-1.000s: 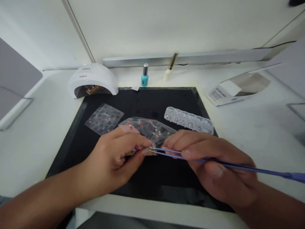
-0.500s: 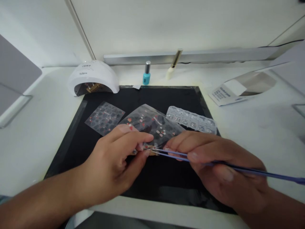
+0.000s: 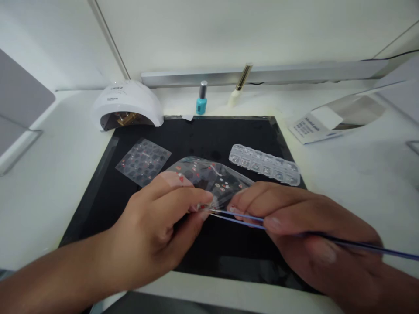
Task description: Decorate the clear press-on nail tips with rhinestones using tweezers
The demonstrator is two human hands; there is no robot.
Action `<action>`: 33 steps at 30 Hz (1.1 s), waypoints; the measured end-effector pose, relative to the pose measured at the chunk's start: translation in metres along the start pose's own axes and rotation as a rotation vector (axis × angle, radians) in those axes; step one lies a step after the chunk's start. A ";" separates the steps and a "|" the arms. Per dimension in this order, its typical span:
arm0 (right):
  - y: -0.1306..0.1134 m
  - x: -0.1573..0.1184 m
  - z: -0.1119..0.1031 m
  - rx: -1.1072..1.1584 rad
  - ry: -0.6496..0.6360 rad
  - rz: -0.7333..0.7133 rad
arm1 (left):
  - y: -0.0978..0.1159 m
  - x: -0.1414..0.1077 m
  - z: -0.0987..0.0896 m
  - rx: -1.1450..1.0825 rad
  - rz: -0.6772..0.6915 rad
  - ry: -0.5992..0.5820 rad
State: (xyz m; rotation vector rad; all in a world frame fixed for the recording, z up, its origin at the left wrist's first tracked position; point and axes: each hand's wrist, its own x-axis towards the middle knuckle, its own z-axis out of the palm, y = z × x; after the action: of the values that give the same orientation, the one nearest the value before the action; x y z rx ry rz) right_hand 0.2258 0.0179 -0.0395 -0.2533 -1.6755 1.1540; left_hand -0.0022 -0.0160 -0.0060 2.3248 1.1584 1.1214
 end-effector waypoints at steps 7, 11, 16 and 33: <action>0.000 0.001 0.001 0.012 0.003 -0.001 | -0.001 0.000 0.001 -0.022 -0.023 -0.002; 0.001 0.002 -0.001 0.020 -0.013 -0.024 | -0.001 0.000 0.001 -0.028 -0.008 -0.011; 0.000 0.002 -0.001 0.015 -0.022 -0.032 | 0.000 0.001 0.000 -0.007 0.024 -0.005; -0.003 0.005 0.001 0.038 -0.015 0.011 | -0.001 0.000 -0.001 0.001 0.063 -0.034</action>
State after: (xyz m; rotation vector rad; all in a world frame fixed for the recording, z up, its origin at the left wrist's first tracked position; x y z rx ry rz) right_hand 0.2236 0.0191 -0.0341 -0.2308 -1.6656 1.1977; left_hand -0.0036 -0.0155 -0.0059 2.3875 1.0806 1.0982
